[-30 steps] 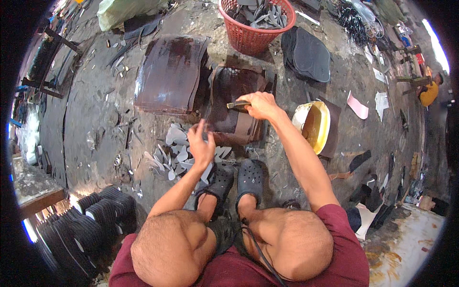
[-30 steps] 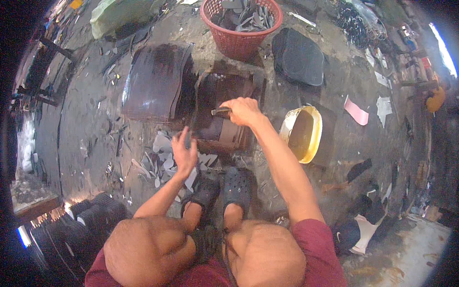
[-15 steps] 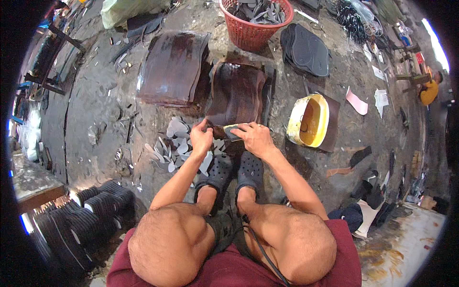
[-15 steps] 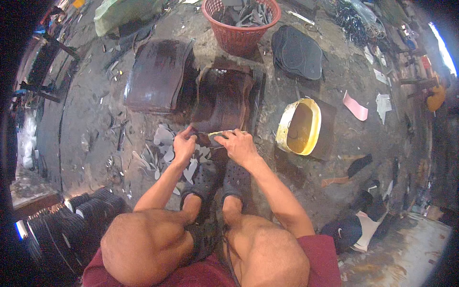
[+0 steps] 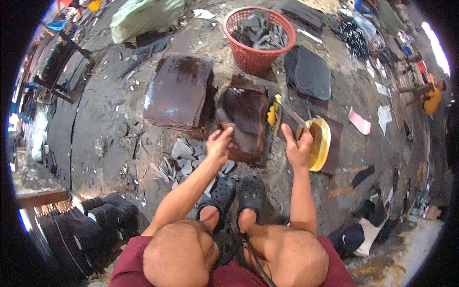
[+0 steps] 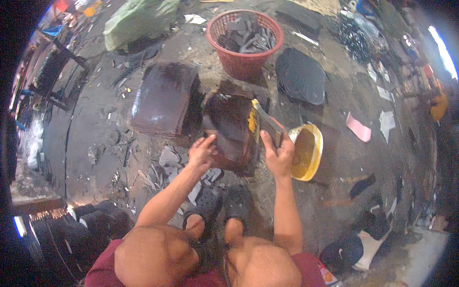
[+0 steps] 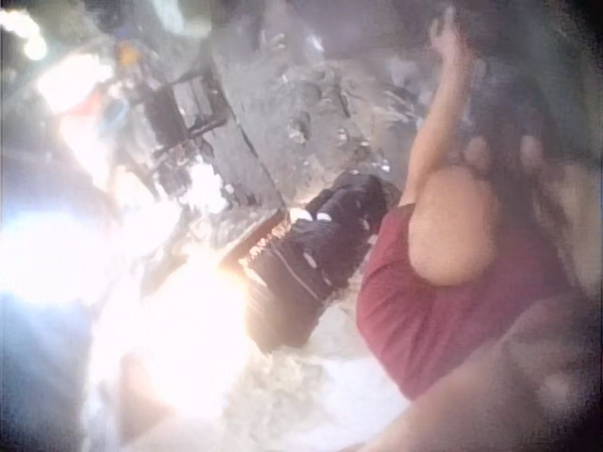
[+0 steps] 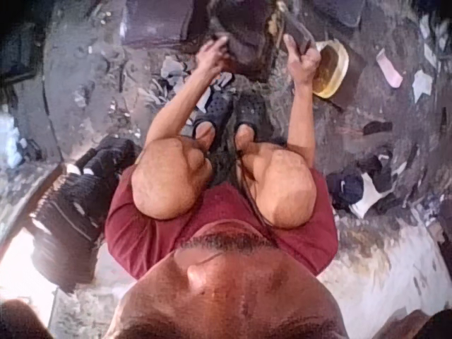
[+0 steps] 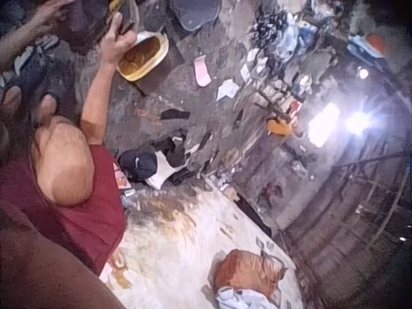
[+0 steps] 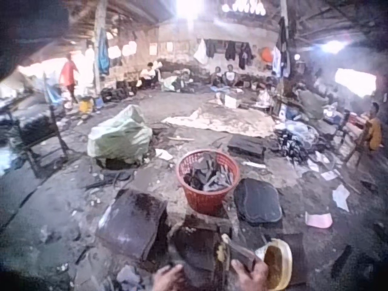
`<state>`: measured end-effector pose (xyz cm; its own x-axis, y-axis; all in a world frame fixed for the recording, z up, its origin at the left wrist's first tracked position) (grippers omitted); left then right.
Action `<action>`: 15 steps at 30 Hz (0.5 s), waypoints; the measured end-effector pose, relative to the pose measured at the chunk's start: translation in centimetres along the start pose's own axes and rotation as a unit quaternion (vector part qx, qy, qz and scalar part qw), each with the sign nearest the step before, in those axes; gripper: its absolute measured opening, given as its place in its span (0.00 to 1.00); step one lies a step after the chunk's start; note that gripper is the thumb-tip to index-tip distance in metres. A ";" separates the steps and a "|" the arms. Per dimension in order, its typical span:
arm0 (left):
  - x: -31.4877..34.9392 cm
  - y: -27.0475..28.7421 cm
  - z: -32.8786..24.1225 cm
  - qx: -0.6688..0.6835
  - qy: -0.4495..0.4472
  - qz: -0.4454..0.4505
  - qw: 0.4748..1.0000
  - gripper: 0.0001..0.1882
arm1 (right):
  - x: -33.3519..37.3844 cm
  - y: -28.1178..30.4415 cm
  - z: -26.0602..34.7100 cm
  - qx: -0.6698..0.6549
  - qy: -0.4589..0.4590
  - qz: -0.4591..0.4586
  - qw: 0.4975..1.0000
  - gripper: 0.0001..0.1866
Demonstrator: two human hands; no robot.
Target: The person repeatedly dips a rectangular applicator into a yellow container and spreads a dark liquid onto flat brown material pieces. The person holds the material with one hand while applying the liquid with the other, working on a stack of pieces on the floor.
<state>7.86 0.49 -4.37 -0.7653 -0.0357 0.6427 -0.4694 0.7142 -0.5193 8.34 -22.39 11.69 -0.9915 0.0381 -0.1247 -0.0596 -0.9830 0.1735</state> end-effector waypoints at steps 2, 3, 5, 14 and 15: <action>0.1 -1.3 -0.1 -0.066 0.051 -0.035 0.996 0.44 | -0.2 0.0 -0.9 -0.015 0.016 0.004 1.000 0.21; 0.0 -1.9 -0.6 -0.074 0.036 0.025 0.996 0.42 | -0.2 0.0 -0.9 -0.007 0.008 -0.007 1.000 0.21; 1.5 -3.1 -2.2 -0.117 -0.016 0.114 0.987 0.36 | 0.2 0.8 -1.2 0.006 -0.012 -0.031 0.999 0.22; 5.5 -0.9 -20.3 -0.253 -0.287 0.152 0.911 0.15 | 0.1 1.0 1.5 0.035 0.027 -0.120 0.992 0.14; 4.8 0.7 -21.2 -0.225 -0.261 0.126 0.930 0.16 | 0.4 0.5 2.0 -0.005 0.033 -0.129 0.991 0.14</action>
<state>13.15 15.62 10.27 -0.9907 -0.0783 0.1110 -0.1043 0.9619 -0.2528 7.68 -22.46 13.69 -0.9337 0.2766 -0.2272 -0.3084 -0.9439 0.1181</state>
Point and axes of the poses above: each hand's wrist, its own x-axis away from the middle knuckle, its own y-axis out of the back of the hand, z = x × y, the point moved 3 cm from there along -x, towards the middle knuckle, and after that the axes turned 11 degrees about z, right-handed, at the moved point
